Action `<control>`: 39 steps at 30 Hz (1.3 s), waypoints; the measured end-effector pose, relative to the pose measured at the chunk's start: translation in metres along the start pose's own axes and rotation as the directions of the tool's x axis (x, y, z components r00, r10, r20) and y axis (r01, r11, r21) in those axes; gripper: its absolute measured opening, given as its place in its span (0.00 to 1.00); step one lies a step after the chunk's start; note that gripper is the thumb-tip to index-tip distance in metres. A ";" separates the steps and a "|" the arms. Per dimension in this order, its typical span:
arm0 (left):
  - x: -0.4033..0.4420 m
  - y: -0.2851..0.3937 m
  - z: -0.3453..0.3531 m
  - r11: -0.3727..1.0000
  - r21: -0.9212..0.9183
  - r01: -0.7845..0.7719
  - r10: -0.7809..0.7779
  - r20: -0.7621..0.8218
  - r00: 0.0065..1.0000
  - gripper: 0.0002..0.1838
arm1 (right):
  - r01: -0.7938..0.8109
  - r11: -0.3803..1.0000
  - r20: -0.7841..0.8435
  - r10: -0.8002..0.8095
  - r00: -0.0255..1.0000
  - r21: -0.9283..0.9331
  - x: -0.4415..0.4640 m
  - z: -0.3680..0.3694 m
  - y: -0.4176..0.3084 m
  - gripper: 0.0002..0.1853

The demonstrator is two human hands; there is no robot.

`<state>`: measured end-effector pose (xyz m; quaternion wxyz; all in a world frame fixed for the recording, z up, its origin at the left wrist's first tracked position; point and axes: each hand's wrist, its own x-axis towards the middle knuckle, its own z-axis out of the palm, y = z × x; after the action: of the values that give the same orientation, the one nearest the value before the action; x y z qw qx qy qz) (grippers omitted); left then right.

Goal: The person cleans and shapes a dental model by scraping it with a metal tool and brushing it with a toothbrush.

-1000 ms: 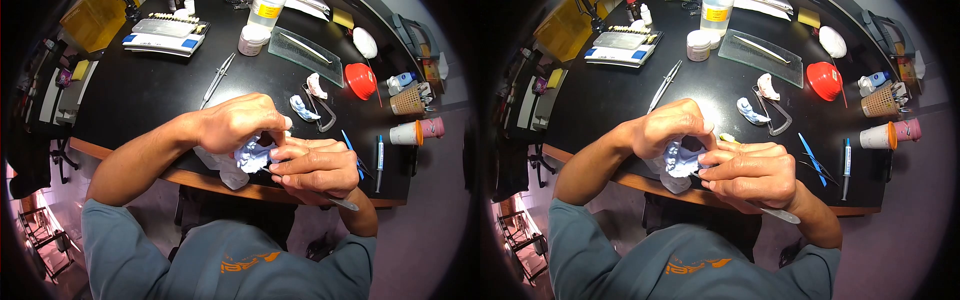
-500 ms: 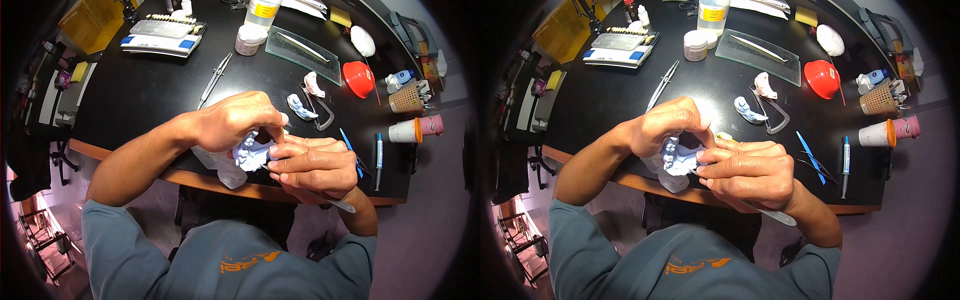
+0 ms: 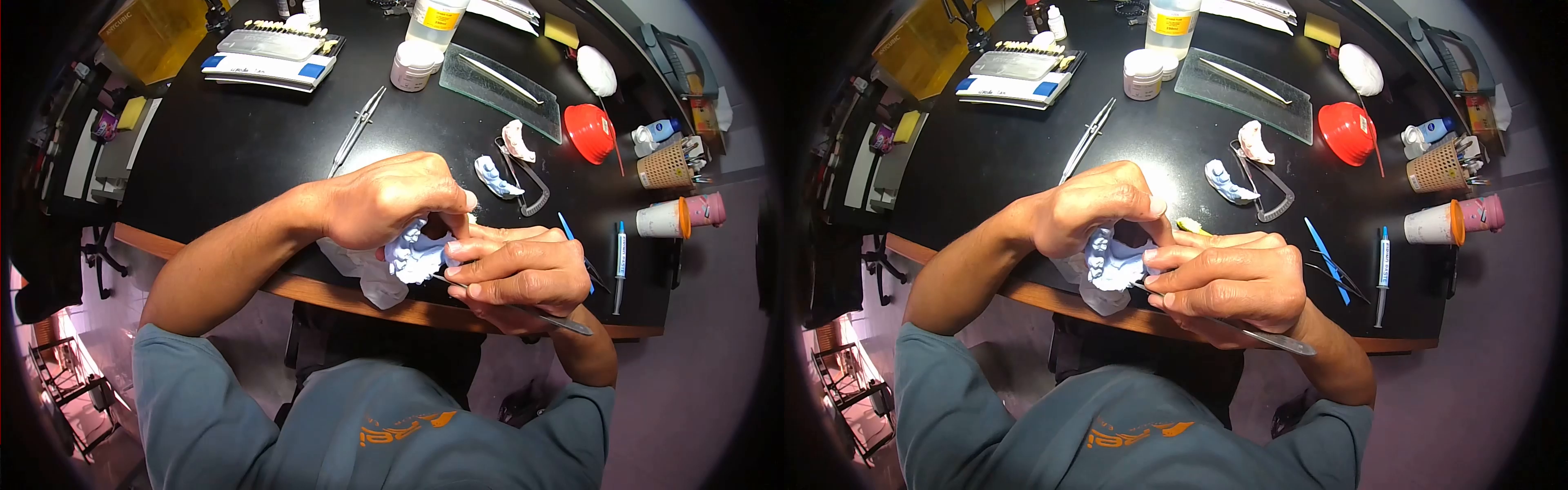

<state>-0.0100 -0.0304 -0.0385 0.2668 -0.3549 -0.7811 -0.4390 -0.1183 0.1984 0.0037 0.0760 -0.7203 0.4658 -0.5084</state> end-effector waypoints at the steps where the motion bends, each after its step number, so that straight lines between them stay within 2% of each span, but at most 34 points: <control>1: 0.000 0.000 0.000 1.000 0.005 -0.004 0.004 0.001 1.000 0.18 | -0.004 1.000 0.007 0.004 1.000 -0.004 0.001 0.000 -0.001 0.07; 16: 0.001 0.001 0.002 0.999 -0.016 0.035 -0.034 0.026 0.999 0.16 | 0.012 0.997 0.008 -0.012 1.000 -0.080 0.002 0.002 -0.004 0.05; 19: 0.007 0.008 -0.004 0.997 0.065 0.039 -0.041 0.030 0.999 0.14 | 0.013 0.988 -0.001 -0.013 1.000 -0.156 0.002 -0.002 -0.005 0.05; 21: 0.009 0.006 0.001 0.994 -0.036 0.104 -0.106 -0.036 0.994 0.13 | 0.005 0.967 -0.030 -0.013 0.999 -0.255 0.004 -0.008 -0.009 0.05; 22: 0.012 0.007 0.001 0.982 -0.073 0.176 -0.180 -0.047 0.983 0.17 | -0.008 0.964 -0.051 -0.006 0.999 -0.267 0.003 -0.012 -0.011 0.07; 23: 0.015 0.011 -0.003 0.924 -0.169 0.344 -0.353 -0.027 0.935 0.22 | -0.030 0.970 -0.131 -0.001 0.991 -0.240 0.002 -0.012 -0.011 0.08; 24: 0.022 0.017 -0.006 0.823 -0.258 0.506 -0.524 0.001 0.852 0.27 | -0.049 0.977 -0.207 0.004 0.978 -0.210 0.000 -0.010 -0.011 0.10; 25: 0.028 0.020 -0.005 0.716 -0.380 0.586 -0.624 0.028 0.781 0.33 | -0.054 0.983 -0.236 0.012 0.972 -0.173 -0.002 -0.008 -0.011 0.13; 27: 0.032 0.025 -0.004 0.481 -0.616 0.624 -0.768 0.047 0.639 0.32 | -0.108 0.986 -0.348 0.058 0.936 -0.128 -0.004 -0.001 -0.009 0.12; 31: 0.040 0.032 0.018 0.528 -0.616 0.585 -0.801 -0.131 0.585 0.30 | -0.138 0.986 -0.444 0.085 0.892 -0.089 -0.004 0.005 -0.003 0.10; 35: 0.045 0.040 0.020 0.567 -0.523 0.637 -0.797 -0.152 0.585 0.27 | -0.138 0.987 -0.468 0.086 0.879 -0.079 -0.006 0.005 0.001 0.10; 39: 0.044 0.039 0.018 0.613 -0.447 0.651 -0.772 -0.166 0.613 0.26 | -0.147 0.983 -0.425 0.087 0.901 -0.112 -0.005 0.002 0.000 0.10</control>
<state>-0.0079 0.0141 0.0047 0.1321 0.0328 -0.7088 -0.6922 -0.1167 0.2012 -0.0003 -0.0462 -0.5690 0.5486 -0.6109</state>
